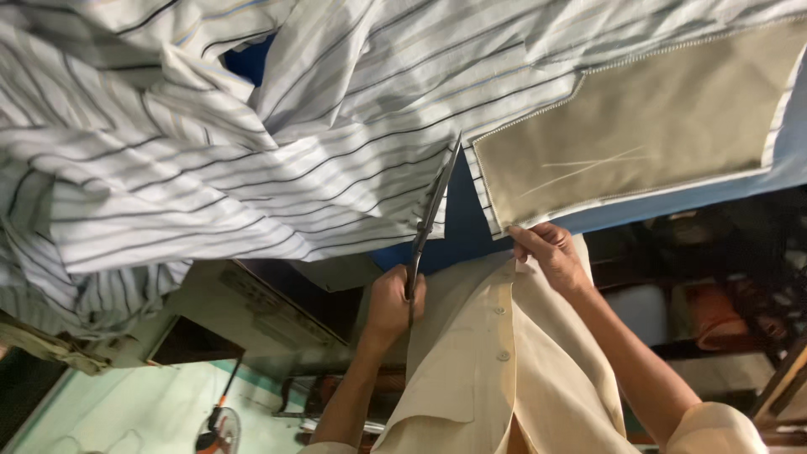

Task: The person cuts sections of fabric using large shears, following a pattern template and previously marked lines on a striped cloth.

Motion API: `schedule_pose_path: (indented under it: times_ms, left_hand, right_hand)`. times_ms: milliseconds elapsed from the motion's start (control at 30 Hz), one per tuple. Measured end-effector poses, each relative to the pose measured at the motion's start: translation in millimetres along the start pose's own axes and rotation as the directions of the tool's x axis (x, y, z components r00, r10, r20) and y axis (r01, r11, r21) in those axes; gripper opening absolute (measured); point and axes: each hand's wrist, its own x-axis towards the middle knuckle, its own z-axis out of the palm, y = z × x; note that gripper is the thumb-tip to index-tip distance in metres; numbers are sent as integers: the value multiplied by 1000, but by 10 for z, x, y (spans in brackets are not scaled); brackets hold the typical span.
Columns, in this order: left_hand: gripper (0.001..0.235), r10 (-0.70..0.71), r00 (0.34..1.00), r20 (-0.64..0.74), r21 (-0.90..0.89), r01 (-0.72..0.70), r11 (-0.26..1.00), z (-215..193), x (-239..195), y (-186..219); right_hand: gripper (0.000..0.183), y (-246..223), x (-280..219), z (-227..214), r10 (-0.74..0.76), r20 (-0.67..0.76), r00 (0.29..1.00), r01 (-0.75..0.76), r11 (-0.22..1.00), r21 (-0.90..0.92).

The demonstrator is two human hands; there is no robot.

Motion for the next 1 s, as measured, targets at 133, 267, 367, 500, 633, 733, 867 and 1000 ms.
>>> schedule_pose_path:
  times_ms: [133,267,367,500,633,733,867,1000]
  left_hand:
    - [22,42,999,-14,177,-39,983,-143,90,-91]
    - [25,101,995,-3,239,-97,966,-311,135,6]
    - [33,90,994,60,114,-97,989,-355,198,-122]
    - [34,126,987,96,105,-136,985,-425,229,-51]
    - [34,137,984,110,104,-149,983,-439,246,-14]
    - [41,119,986,117,115,-133,984,-435,235,-39]
    - [41,64,972,226,136,-96,986,-615,204,168]
    - [34,97,939,330,224,-178,958,-908,297,-65]
  right_hand:
    - [12,-61,1,0,-17,7,1000,17,1000,12]
    - [6,84,50,-88,-32,50,998,29,998,54]
    - [7,142,55,-121,-34,54,998,31,998,58]
    - [9,149,61,-123,-53,52,997,50,997,64]
    - [9,118,47,-117,-59,64,996,54,996,75]
    - [9,96,27,-119,-58,71,996,52,995,83]
    - [10,149,65,-165,-66,83,994,59,994,88]
    - [11,115,71,-184,-65,95,993,57,994,91]
